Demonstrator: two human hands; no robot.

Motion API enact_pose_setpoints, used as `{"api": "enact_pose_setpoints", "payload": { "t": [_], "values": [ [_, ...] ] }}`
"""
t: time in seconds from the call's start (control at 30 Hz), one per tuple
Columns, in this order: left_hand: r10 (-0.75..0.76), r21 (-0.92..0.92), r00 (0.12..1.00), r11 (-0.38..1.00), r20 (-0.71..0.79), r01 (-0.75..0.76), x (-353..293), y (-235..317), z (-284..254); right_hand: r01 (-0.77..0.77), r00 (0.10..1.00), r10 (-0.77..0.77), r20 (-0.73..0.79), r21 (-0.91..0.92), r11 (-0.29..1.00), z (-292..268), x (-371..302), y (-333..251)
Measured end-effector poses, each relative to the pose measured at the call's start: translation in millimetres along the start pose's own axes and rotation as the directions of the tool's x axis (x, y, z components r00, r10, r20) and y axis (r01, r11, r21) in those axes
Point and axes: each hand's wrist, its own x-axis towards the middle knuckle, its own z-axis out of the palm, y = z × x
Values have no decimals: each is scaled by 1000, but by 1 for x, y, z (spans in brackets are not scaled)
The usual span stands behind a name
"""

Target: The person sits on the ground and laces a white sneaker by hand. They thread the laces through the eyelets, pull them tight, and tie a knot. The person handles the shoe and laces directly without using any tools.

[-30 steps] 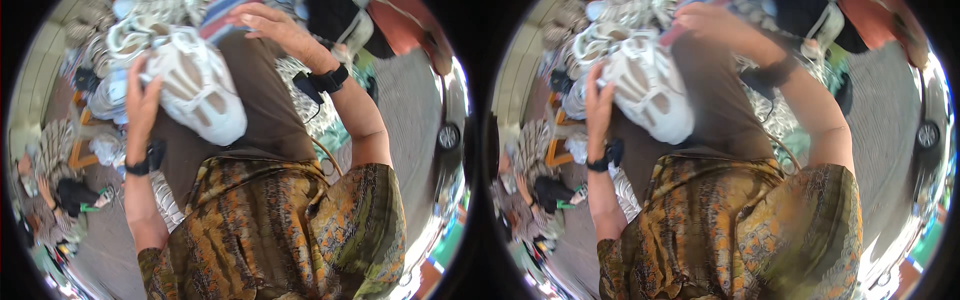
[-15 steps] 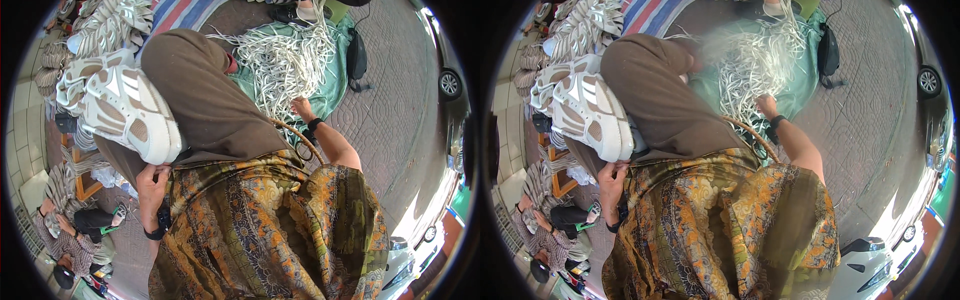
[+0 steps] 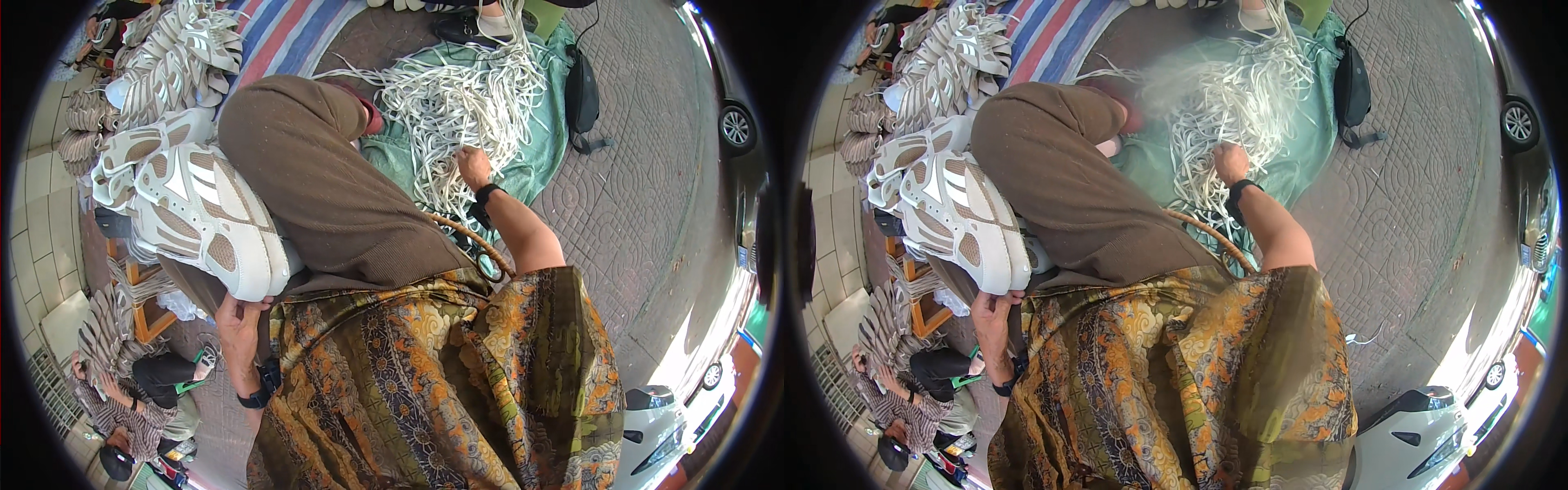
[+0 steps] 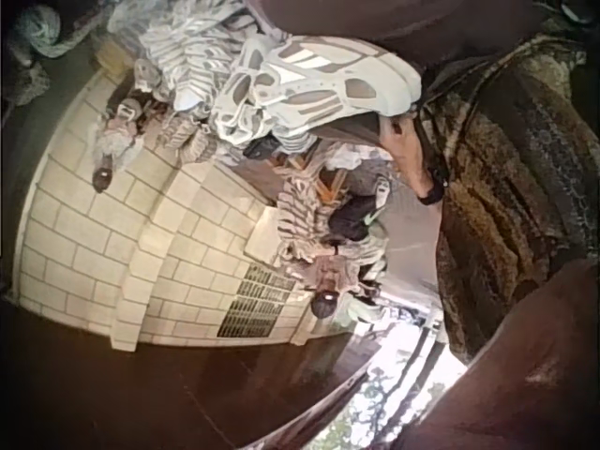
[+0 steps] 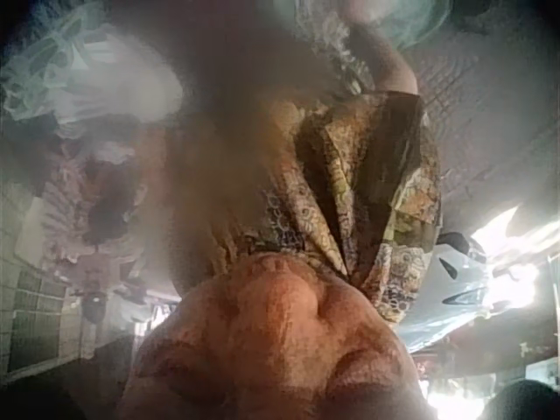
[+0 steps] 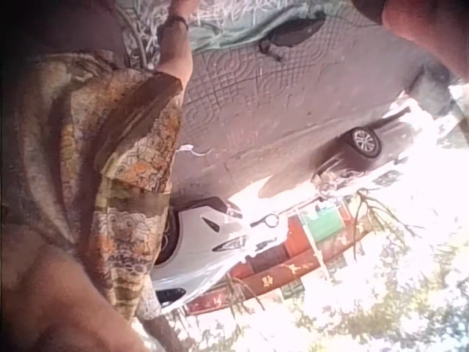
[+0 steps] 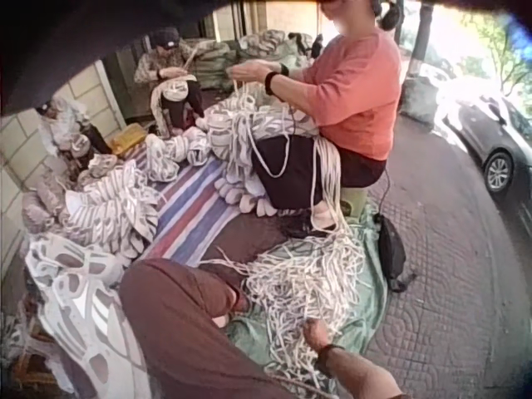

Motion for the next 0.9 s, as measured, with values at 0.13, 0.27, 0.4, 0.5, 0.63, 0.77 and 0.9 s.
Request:
{"api": "enact_pose_setpoints", "payload": {
  "t": [0.13, 0.27, 0.4, 0.5, 0.63, 0.77, 0.9],
  "values": [
    [46, 59, 999, 997, 13, -46, -18, 34, 0, 303, 936, -283, -209, 72, 950, -33, -19, -21],
    [207, 205, 973, 953, 99, -223, -39, 74, -11, 284, 879, -445, 169, 564, 775, -119, -63, -113],
    [500, 211, 857, 831, 120, -515, -42, 100, 3, 899, 313, -946, 84, 296, 324, -203, -157, -229],
    [635, 253, 727, 682, 260, -686, -36, 111, 8, 698, -45, -999, 31, 716, -9, -209, -216, -271],
    [615, 159, 619, 635, 489, -756, -34, 138, 31, 631, -233, -952, 198, 776, 7, -192, -253, -292],
    [289, 115, 810, 910, 510, -397, -43, 118, 8, 638, -149, -961, 234, 765, 87, -191, -255, -293],
    [422, 250, 857, 831, 296, -496, -69, 91, -30, 773, -197, -817, 541, 599, 210, -205, -240, -280]
  ]
}}
